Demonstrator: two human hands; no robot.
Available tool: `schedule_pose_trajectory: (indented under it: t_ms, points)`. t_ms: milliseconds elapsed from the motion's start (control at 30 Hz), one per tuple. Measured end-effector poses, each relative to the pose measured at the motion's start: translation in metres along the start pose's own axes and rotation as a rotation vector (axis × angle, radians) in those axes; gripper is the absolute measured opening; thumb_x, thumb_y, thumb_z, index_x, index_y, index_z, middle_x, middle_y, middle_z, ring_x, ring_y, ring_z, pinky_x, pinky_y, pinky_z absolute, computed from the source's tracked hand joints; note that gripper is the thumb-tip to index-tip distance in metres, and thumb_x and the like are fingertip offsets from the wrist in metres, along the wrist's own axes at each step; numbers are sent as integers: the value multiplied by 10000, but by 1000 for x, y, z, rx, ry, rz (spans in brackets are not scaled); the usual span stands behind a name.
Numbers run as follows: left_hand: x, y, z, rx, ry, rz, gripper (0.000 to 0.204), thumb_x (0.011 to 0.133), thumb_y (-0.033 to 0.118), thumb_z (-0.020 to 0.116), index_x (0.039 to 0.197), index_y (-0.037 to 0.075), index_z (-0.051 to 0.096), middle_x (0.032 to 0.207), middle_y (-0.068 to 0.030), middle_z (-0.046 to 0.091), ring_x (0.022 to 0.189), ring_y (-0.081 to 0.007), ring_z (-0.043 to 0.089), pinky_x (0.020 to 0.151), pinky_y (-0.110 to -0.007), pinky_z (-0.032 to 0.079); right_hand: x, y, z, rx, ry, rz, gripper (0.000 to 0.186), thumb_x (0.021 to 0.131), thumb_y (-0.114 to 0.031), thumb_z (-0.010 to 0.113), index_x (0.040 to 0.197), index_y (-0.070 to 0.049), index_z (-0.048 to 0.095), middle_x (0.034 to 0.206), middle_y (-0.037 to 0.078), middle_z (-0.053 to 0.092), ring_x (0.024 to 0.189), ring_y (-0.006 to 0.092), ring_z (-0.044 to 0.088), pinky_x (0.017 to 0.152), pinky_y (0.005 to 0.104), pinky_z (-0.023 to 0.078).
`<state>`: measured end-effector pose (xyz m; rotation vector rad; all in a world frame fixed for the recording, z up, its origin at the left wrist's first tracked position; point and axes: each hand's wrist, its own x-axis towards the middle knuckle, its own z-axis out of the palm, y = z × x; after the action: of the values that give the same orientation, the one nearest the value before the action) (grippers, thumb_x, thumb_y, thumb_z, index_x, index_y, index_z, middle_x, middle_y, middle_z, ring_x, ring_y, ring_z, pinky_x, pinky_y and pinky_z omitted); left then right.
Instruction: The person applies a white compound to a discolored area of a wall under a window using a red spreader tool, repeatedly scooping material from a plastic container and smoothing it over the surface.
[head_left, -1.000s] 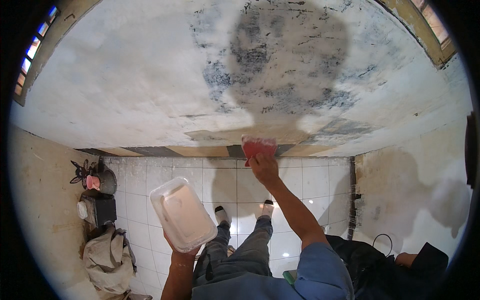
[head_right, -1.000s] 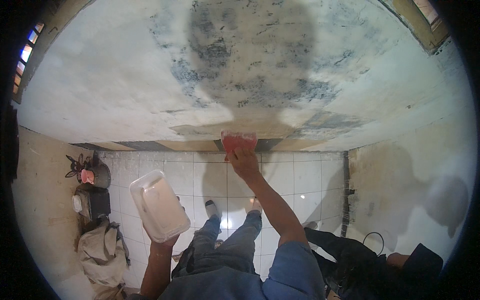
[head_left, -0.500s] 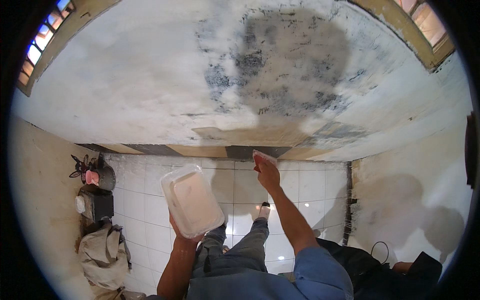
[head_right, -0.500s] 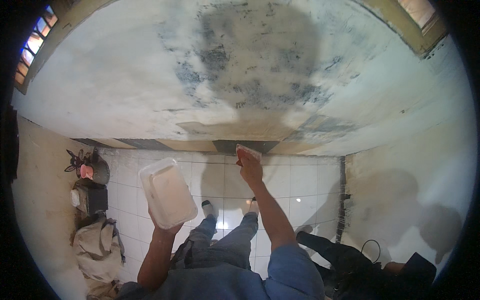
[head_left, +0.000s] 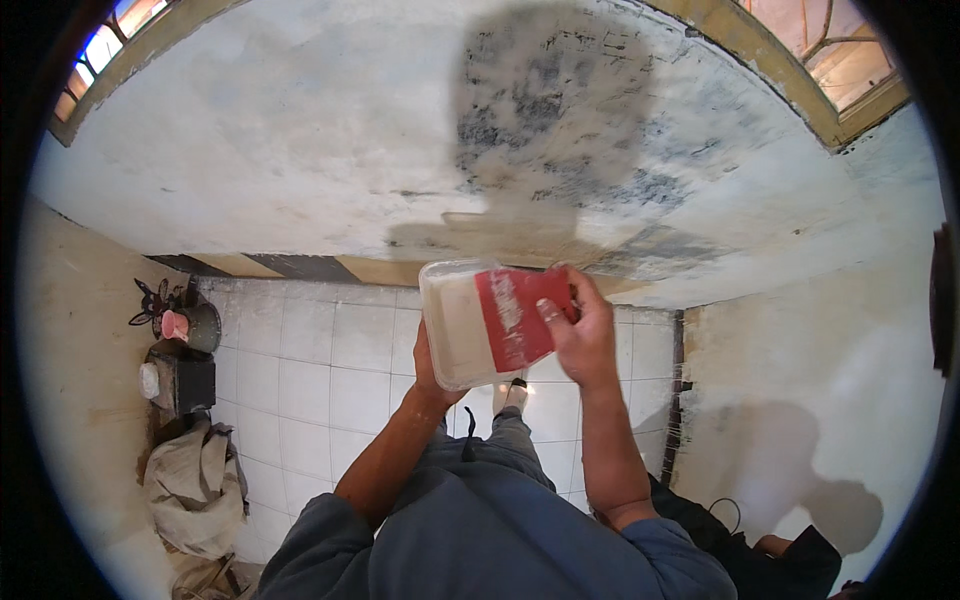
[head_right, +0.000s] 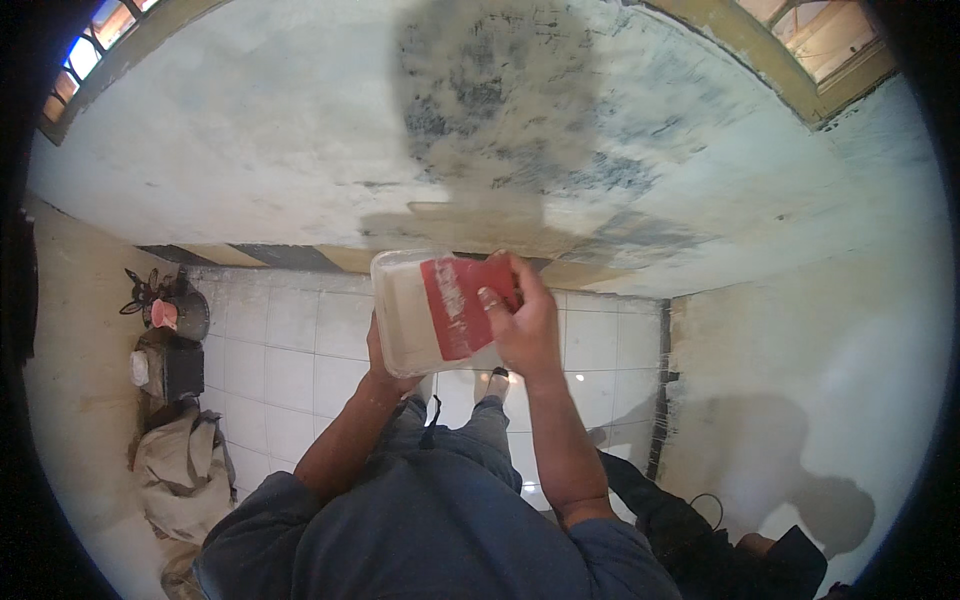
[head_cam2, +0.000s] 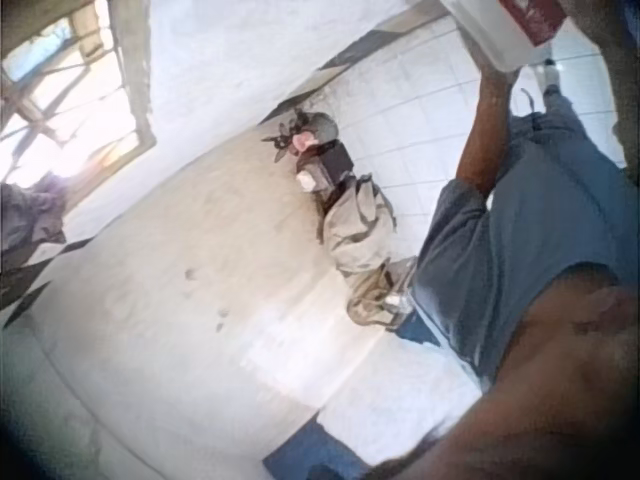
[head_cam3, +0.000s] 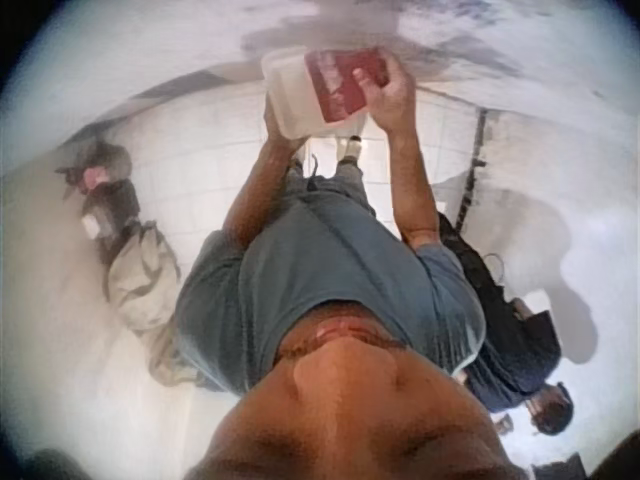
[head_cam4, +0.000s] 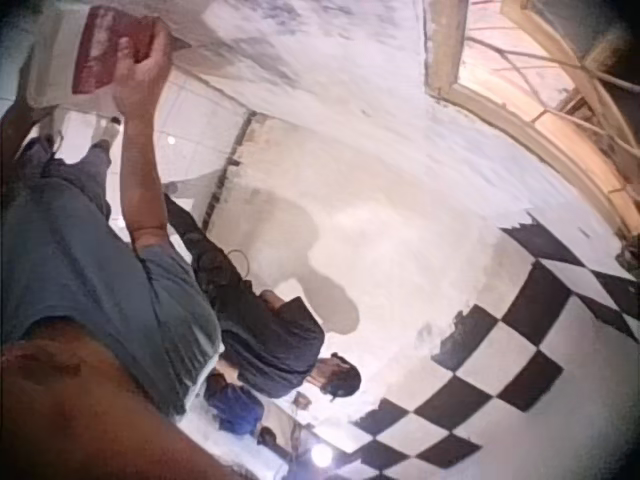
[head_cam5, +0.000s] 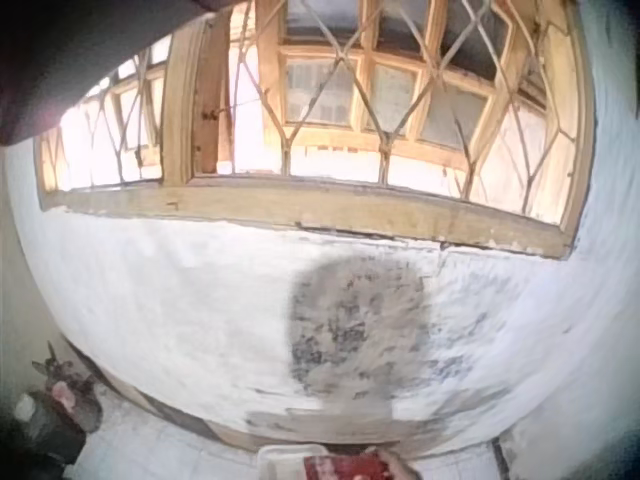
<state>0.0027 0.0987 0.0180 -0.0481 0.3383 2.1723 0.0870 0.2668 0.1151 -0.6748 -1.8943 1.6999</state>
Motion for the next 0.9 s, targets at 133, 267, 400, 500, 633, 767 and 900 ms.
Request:
schedule_pose_trajectory:
  t_ms: [133,267,400,500,633,767,900]
  points:
    - [9,-10,-2,-64,-16,-69,636,1017,561,295,1461,121,407,1387,-104,540,1233,-277,568,1028,-464,487,-7,-4,18,-509,6,-113,430,838,-17,693,1250,9,572,1053,175,694,936,256,694,827,339,537]
    - [11,-16,5,-2,-41,-11,641,1016,566,292,1465,123,402,1390,-104,538,1234,-277,568,1031,-462,485,-5,-9,27,-733,142,-193,416,830,-21,677,1234,5,577,1090,215,685,970,365,686,828,401,544]
    - [15,-13,5,-37,-47,-40,646,1013,576,286,1465,130,403,1389,-102,536,1235,-278,566,1034,-464,482,0,-12,31,-707,130,-163,415,830,-29,677,1232,3,581,1113,220,681,986,374,684,834,410,545]
    - [16,-11,1,-43,-34,-29,658,1008,591,279,1466,135,402,1392,-101,532,1243,-278,559,1039,-464,477,3,-8,33,-717,129,-194,408,837,-32,677,1231,9,582,1092,219,689,974,365,694,827,395,548]
    - [17,-6,5,-89,-46,-2,648,1007,572,296,1455,117,407,1363,-114,543,1221,-270,571,1013,-447,499,4,-8,37,-694,164,-245,407,843,-29,678,1236,14,580,1058,211,701,945,339,710,815,373,549]
    - [15,-2,14,-82,-40,28,641,1010,564,299,1451,113,410,1360,-113,547,1215,-266,576,1015,-445,499,6,-6,36,-625,154,-179,408,845,-11,678,1239,21,576,1048,212,701,936,289,715,811,348,545]
    - [14,-2,14,-30,0,64,632,1016,557,297,1451,112,407,1358,-113,548,1211,-264,578,1010,-439,503,10,5,37,-546,92,-102,445,834,-47,676,1260,22,565,1131,216,674,1025,355,675,886,399,519]
